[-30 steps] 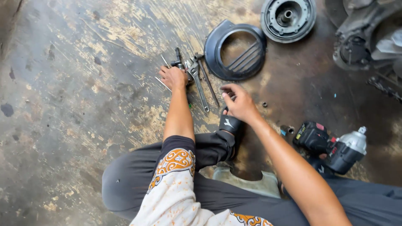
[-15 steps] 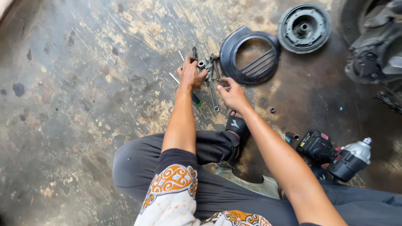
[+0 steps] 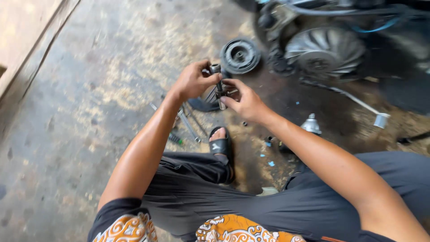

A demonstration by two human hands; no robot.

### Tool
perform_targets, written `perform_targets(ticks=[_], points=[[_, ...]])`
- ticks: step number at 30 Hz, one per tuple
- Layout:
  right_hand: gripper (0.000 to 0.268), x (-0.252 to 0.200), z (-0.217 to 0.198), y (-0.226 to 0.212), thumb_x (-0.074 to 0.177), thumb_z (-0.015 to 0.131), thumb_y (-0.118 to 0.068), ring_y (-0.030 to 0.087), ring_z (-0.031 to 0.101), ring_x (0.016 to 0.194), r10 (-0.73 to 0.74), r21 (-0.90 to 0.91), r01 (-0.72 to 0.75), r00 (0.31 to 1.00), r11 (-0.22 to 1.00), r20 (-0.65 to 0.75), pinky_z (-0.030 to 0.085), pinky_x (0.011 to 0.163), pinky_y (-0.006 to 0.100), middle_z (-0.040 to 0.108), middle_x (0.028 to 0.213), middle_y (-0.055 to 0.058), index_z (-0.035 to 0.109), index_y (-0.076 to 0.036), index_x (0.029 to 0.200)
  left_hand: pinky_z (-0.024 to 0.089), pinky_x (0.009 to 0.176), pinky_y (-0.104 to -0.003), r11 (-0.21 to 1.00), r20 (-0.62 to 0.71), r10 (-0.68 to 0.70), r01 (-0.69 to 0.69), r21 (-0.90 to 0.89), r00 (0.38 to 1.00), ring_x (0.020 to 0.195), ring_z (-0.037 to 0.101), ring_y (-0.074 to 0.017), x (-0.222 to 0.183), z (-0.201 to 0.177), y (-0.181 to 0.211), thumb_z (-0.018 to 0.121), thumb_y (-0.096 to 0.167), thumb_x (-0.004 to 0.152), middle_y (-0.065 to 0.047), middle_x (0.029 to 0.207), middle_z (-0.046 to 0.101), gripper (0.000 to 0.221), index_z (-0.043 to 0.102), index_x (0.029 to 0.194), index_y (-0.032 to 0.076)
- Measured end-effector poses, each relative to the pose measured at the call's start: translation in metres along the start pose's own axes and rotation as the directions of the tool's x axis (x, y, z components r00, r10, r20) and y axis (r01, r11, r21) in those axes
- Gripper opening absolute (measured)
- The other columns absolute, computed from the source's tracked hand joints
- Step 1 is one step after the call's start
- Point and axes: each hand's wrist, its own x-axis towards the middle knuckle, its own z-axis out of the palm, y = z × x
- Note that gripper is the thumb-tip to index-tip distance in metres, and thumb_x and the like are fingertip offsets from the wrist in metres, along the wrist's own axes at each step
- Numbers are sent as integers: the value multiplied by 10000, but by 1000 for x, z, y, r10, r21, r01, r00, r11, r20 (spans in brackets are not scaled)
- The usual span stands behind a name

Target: Disassembling various components of a scooter, including the handlebar assembly and engine cooling fan, using an impact driver and manual tools.

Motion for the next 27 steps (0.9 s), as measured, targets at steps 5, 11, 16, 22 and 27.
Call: perform_targets(ticks=[5, 11, 16, 22, 27], points=[[425, -59, -54, -3, 880, 796, -115, 219, 688, 1005, 13, 286, 51, 976, 957, -218, 622, 819, 368, 730, 1108, 134, 676, -87, 1288, 563, 603, -254, 891, 33, -28, 39, -453, 999, 685, 692, -141, 17, 65, 82, 913, 319, 767, -34, 738, 666, 408, 668, 967, 60], [264, -116, -110, -13, 875, 752, -6, 148, 708, 738, 152, 523, 87, 905, 848, -396, 614, 568, 265, 702, 890, 71, 715, -31, 1135, 591, 673, -287, 819, 221, 25, 107, -564, 975, 813, 730, -191, 30, 120, 163, 854, 399, 836, -81, 945, 683, 681, 587, 1371, 71], [216, -124, -111, 20, 863, 723, -7, 150, 713, 665, 233, 594, 121, 844, 795, -483, 596, 499, 262, 696, 843, 66, 732, -57, 1073, 575, 893, -399, 584, 441, 125, 294, -757, 888, 1080, 704, -279, 12, 138, 187, 612, 170, 979, -146, 1225, 686, 564, 473, 1508, 35], [212, -121, -103, 48, 868, 725, -39, 205, 705, 592, 334, 667, 106, 801, 737, -496, 564, 444, 275, 698, 803, 130, 707, -33, 1079, 634, 798, -376, 660, 282, -42, 239, -712, 959, 996, 681, -224, 33, 183, 155, 875, 346, 871, -71, 1102, 651, 517, 691, 1314, 151], [196, -121, -98, 56, 875, 682, -13, 253, 707, 583, 367, 714, 131, 786, 688, -497, 580, 459, 319, 644, 789, 135, 690, -4, 1071, 643, 814, -366, 546, 347, 72, 254, -798, 935, 1018, 748, -265, 44, 198, 132, 778, 170, 935, -151, 1144, 738, 487, 630, 1388, 68]])
